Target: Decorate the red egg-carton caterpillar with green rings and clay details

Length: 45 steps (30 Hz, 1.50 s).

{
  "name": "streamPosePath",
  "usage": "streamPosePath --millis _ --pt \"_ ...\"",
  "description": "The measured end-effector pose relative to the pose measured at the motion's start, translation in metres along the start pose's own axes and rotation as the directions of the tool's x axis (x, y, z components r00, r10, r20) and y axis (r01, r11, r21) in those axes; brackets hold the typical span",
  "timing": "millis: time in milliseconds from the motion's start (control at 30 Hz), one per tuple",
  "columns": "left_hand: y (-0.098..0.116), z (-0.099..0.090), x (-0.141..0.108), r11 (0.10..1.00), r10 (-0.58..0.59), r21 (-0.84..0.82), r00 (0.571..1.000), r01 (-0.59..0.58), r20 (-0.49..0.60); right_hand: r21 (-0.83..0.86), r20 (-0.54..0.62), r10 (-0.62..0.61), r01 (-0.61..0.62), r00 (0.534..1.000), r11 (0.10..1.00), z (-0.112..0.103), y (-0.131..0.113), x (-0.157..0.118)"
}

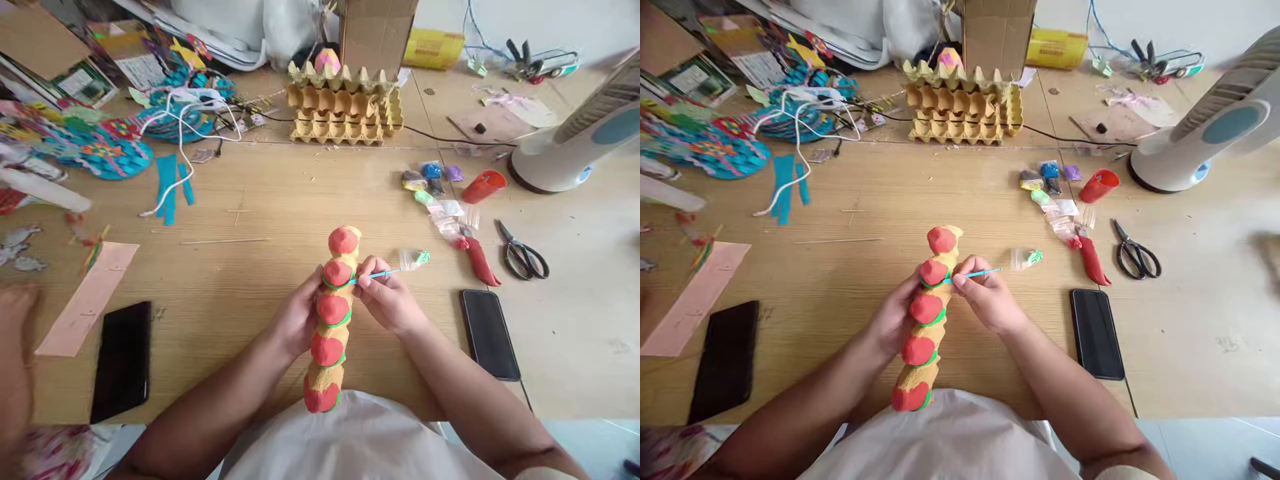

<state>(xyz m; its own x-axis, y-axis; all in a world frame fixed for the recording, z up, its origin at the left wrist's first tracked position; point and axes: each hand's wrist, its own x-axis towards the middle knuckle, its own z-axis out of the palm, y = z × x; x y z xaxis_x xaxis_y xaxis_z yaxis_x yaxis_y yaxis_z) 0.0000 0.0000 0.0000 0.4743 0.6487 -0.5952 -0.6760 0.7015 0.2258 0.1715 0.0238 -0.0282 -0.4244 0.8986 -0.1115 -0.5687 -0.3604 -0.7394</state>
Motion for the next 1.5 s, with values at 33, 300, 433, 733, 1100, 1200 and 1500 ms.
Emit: streamPosePath --millis 33,300,433,733,1100,1200,1500 --pt "-0.0004 -0.001 0.0003 1.0 0.002 -0.008 1.0 -0.001 0.009 -0.008 -0.006 0.004 -0.004 1.0 1.0 -0.0006 0.0001 0.0" --pt "-0.0018 -0.0023 0.0009 0.998 0.002 -0.058 1.0 -0.002 -0.006 -0.044 -0.026 0.016 -0.017 1.0 0.999 -0.0031 0.0012 0.0011" --pt "-0.0016 -0.002 -0.0001 0.998 0.008 -0.068 1.0 -0.007 0.013 -0.06 -0.026 -0.012 0.011 1.0 0.998 -0.002 0.0005 0.0015" --pt "-0.0018 -0.0012 0.0002 0.996 0.015 -0.09 1.0 -0.015 0.005 -0.106 -0.02 -0.047 0.044 0.999 0.993 -0.0024 0.0005 0.002" --pt "0.0004 -0.0037 0.0 0.999 -0.016 -0.044 0.999 0.017 0.03 -0.15 0.024 -0.042 0.045 0.999 0.988 -0.0065 -0.0043 0.0014" --pt "0.0003 -0.0014 -0.0008 0.998 -0.025 -0.052 0.999 0.026 0.021 -0.186 -0.014 -0.04 0.037 0.999 0.982 -0.0071 -0.0041 0.0018" --pt "-0.0004 -0.0025 -0.0001 0.999 -0.014 -0.046 0.999 0.017 0.052 -0.166 -0.021 -0.024 0.02 0.999 0.986 -0.0066 -0.0032 0.0018"
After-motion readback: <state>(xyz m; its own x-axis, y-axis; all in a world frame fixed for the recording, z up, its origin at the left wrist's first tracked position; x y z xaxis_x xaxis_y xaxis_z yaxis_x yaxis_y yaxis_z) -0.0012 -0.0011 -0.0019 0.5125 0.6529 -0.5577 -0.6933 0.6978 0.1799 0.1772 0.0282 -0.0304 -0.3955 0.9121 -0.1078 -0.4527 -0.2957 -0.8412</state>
